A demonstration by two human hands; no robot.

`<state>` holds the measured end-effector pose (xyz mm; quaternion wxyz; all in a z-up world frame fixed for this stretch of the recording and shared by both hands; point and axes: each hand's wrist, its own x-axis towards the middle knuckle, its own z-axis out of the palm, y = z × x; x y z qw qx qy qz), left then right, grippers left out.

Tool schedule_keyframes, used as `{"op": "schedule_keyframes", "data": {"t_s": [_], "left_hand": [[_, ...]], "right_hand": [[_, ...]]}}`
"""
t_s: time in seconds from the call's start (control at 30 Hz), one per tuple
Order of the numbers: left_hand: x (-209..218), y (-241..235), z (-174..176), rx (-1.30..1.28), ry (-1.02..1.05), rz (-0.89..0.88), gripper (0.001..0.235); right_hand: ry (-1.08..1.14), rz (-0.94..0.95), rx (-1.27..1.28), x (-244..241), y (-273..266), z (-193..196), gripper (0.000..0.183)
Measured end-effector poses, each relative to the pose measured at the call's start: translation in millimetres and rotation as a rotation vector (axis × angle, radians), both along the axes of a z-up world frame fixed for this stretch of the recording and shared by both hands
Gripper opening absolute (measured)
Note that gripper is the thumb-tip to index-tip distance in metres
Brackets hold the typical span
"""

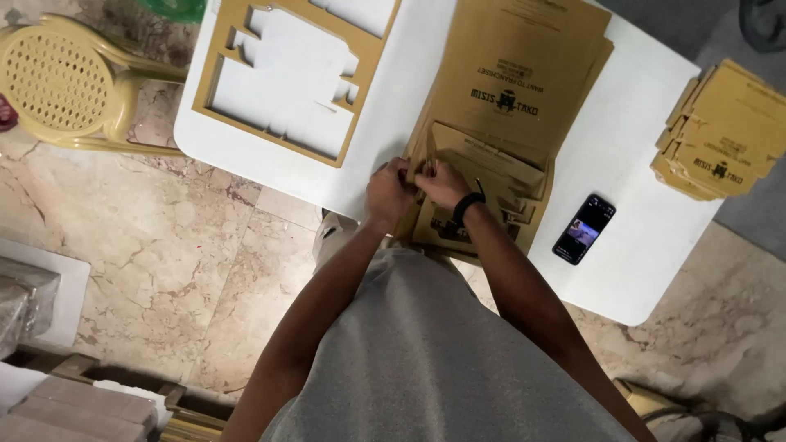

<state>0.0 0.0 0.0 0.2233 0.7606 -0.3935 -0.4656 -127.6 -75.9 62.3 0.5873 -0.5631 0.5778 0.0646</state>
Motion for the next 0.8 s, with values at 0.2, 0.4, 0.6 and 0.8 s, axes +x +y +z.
{"op": "schedule_keyframes", "data": {"t_s": [0.2, 0.4, 0.6, 0.8], "left_hand": [[5, -2, 21, 0.038, 0.010, -0.009, 0.036], [2, -2, 22, 0.086, -0.005, -0.015, 0.038], [0, -3, 19, 0.100, -0.013, 0.016, 0.033], [-4, 9, 16, 0.026, 0.049, 0.114, 0.030]], "right_hand": [[0.123, 0.113, -0.091, -17, 2, -64, 0.022], [0.143, 0.145, -0.145, -1, 3, -20, 0.029], [-0.125, -0.088, 0.000, -39, 3, -70, 0.014], [-0.089, -0.308, 0.183, -13, 15, -55, 0.034]]}}
